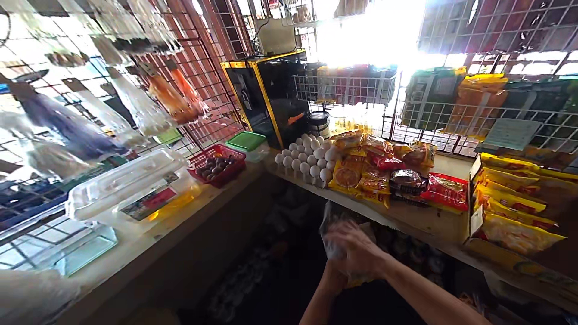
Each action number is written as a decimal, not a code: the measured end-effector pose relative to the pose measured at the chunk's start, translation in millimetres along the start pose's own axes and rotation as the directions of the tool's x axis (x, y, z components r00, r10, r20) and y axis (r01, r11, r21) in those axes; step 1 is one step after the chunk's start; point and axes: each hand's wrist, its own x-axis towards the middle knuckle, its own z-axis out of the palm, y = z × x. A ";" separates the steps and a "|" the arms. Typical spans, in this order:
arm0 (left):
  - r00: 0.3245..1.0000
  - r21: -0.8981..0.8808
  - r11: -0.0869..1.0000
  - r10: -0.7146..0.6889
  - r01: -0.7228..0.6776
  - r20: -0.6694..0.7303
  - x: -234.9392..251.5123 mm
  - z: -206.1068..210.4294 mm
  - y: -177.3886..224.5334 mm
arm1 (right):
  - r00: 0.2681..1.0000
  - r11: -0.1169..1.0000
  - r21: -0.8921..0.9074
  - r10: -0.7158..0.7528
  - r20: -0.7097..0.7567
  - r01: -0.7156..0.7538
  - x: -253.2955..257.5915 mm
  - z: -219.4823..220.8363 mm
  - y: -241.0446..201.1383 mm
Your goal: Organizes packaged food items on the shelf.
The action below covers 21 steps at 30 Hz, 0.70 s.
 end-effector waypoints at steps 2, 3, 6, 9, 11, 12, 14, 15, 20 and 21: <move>0.999 0.015 0.999 -0.036 0.035 0.018 -2.7 -1.7 0.6 | 0.987 0.999 -0.040 0.029 0.161 -0.023 1.3 10.2 14.2; 0.997 -0.001 0.998 -0.062 0.062 0.045 -2.0 -3.8 1.7 | 0.984 0.997 0.023 0.069 0.164 -0.074 0.7 7.1 24.1; 0.990 -0.066 0.989 -0.129 0.132 0.050 -0.7 -10.9 0.9 | 0.953 0.938 0.169 0.295 0.061 -0.301 -5.1 -12.5 48.5; 0.962 -0.267 0.959 -0.154 0.091 -0.227 9.1 -6.6 7.2 | 0.914 0.957 0.174 0.276 -0.299 -0.232 -4.5 -23.3 41.6; 0.909 -0.386 0.922 -0.163 0.002 -0.384 21.0 7.9 13.0 | 0.910 0.990 0.112 0.127 -0.395 -0.090 0.5 -10.6 22.2; 0.896 -0.421 0.905 -0.130 -0.069 -0.426 25.7 16.5 15.6 | 0.923 0.997 0.066 0.068 -0.378 -0.047 1.9 2.1 15.2; 0.865 -0.448 0.872 -0.061 -0.196 -0.498 31.0 35.1 22.5 | 0.894 0.996 -0.079 -0.061 -0.443 0.029 -0.5 34.7 18.8; 0.843 -0.463 0.855 -0.058 -0.235 -0.535 33.1 43.1 26.0 | 0.841 0.993 -0.113 -0.097 -0.532 0.043 -3.8 46.8 27.8; 0.787 -0.515 0.810 -0.114 -0.280 -0.607 37.6 50.3 24.8 | 0.549 0.836 0.517 0.524 -0.651 -0.185 -32.8 48.8 49.2; 0.793 -0.524 0.800 -0.105 -0.291 -0.600 37.5 48.0 24.4 | 0.486 0.670 0.716 0.702 -0.521 -0.199 -34.8 42.1 45.5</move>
